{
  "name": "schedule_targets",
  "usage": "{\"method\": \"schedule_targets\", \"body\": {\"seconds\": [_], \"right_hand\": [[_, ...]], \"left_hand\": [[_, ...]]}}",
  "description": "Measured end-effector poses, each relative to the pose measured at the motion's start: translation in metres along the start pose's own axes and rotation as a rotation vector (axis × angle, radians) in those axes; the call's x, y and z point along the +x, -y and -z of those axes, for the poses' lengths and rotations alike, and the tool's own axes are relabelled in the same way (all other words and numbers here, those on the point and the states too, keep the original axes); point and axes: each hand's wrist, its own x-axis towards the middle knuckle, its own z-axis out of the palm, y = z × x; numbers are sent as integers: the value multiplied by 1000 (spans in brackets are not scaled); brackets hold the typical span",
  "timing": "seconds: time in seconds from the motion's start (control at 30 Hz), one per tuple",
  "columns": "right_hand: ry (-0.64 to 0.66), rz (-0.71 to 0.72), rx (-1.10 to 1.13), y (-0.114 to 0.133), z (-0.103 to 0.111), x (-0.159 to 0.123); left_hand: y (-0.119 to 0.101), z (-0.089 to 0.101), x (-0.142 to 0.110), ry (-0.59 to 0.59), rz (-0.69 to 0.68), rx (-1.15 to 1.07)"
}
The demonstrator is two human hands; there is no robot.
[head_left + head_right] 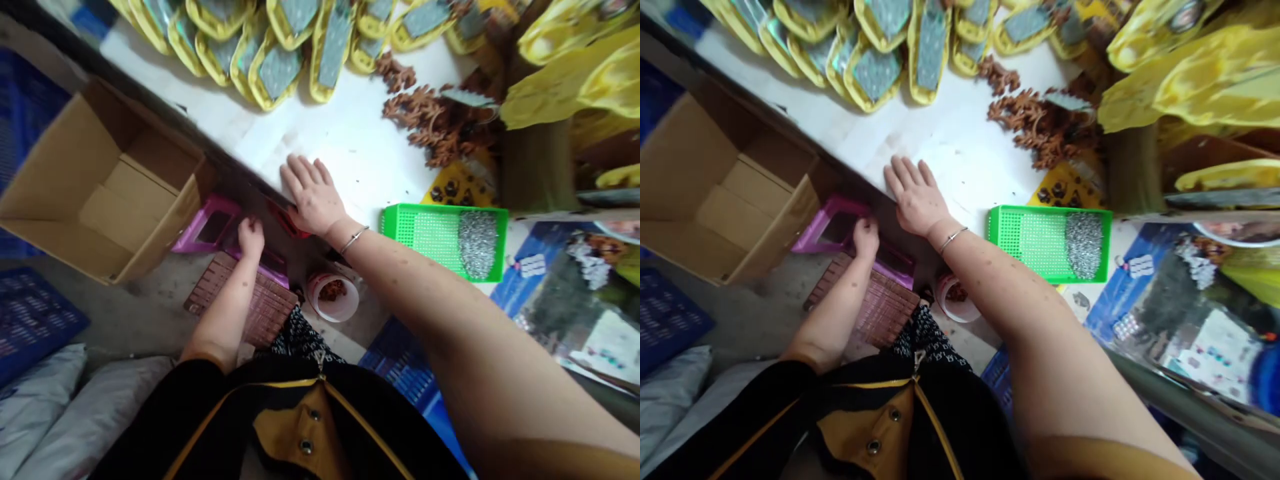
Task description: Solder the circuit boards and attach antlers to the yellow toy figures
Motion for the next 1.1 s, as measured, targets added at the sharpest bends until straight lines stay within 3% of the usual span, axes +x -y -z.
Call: {"method": "schedule_targets", "body": {"seconds": [0.07,0.13,0.17,0.23,0.33,0.47,0.57,0.67,0.73,0.8,0.83,0.87,0.9,1.0,1.1], "right_hand": [[-9,21,35,3,1,2],[-17,39,68,7,3,3],[-20,44,83,8,4,2],[-18,39,108,11,3,-1],[-8,23,131,11,1,-3],[-77,41,156,3,2,3],[-122,12,181,2,6,5],[-315,-23,274,29,-12,-24],[-414,-9,416,59,-53,-71],[-250,-48,755,87,-119,-135],[-66,-230,888,96,-158,-170],[148,-552,954,102,-198,-204],[245,-757,917,103,-237,-237],[375,-1142,748,85,-336,-312],[385,-1361,576,52,-402,-343]], "left_hand": [[-16,35,4,-260,-27,-142],[-25,62,-8,-419,-89,-230],[-25,70,-20,-418,-105,-199],[-15,77,-53,-292,-61,-9],[13,66,-110,-84,95,168],[54,45,-166,31,270,260],[79,27,-177,75,259,328],[101,6,-175,72,147,406],[116,-6,-174,62,72,436],[130,-15,-174,52,22,440],[137,-19,-174,40,6,438],[143,-22,-174,20,-10,434],[149,-24,-174,-4,-29,431],[165,-28,-173,-80,-108,428],[177,-29,-173,-138,-171,439]]}}
